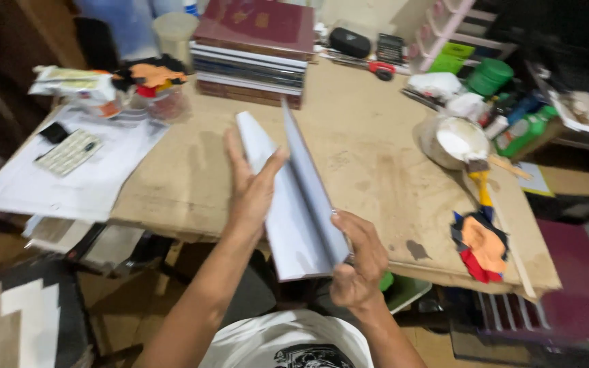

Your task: The person applies glue to the inside cover of a book using a brush, then closes and presses the book to secure the pages. They repeat this process on another book, wiping the cover with a cloth afterward.

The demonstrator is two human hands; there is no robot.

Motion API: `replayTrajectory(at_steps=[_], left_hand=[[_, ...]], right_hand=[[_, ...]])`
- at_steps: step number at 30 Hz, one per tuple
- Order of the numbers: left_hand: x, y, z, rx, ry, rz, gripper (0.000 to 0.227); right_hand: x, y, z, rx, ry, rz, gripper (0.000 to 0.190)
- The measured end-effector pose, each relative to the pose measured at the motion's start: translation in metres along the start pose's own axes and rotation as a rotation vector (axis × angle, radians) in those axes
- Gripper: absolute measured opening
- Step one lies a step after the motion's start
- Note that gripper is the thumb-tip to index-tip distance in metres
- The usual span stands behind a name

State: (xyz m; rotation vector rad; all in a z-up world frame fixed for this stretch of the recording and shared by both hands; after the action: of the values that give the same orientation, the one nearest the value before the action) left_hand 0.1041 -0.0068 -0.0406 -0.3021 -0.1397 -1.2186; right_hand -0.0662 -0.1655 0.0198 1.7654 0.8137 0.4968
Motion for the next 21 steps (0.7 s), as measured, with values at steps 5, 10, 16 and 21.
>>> replayTrajectory(at_steps=[5, 10, 16, 21], left_hand=[[-0.004, 0.049, -0.028, 0.208, -0.036, -0.060, 0.106], [0.006, 0.058, 0.022, 0.208, 0.125, -0.126, 0.101], [0.021, 0.094, 0.033, 0.417, 0.162, -0.249, 0.095], [0.036, 0.085, 0.030, 0.164, 0.114, -0.189, 0.101]], right_hand=[[-0.045, 0.004, 0.056, 0.207, -0.179, 0.139, 0.047], [-0.115, -0.024, 0.134, 0.771, -0.371, 0.115, 0.044], [-0.217, -0.062, 0.232, 0.374, -0.833, -0.054, 0.045], [-0.208, -0.078, 0.258, -0.032, -1.205, -0.374, 0.018]])
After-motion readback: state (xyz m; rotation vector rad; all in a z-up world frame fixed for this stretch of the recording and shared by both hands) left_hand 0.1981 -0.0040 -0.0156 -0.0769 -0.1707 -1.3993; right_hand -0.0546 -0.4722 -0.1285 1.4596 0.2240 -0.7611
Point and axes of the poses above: each hand's wrist, its own y-axis towards the middle knuckle, its own x-axis out of the palm, z = x × y, the point moved 9 cm from there along y, towards the middle knuckle, and after that the axes turned 15 degrees about z, right-handed, at the moved point
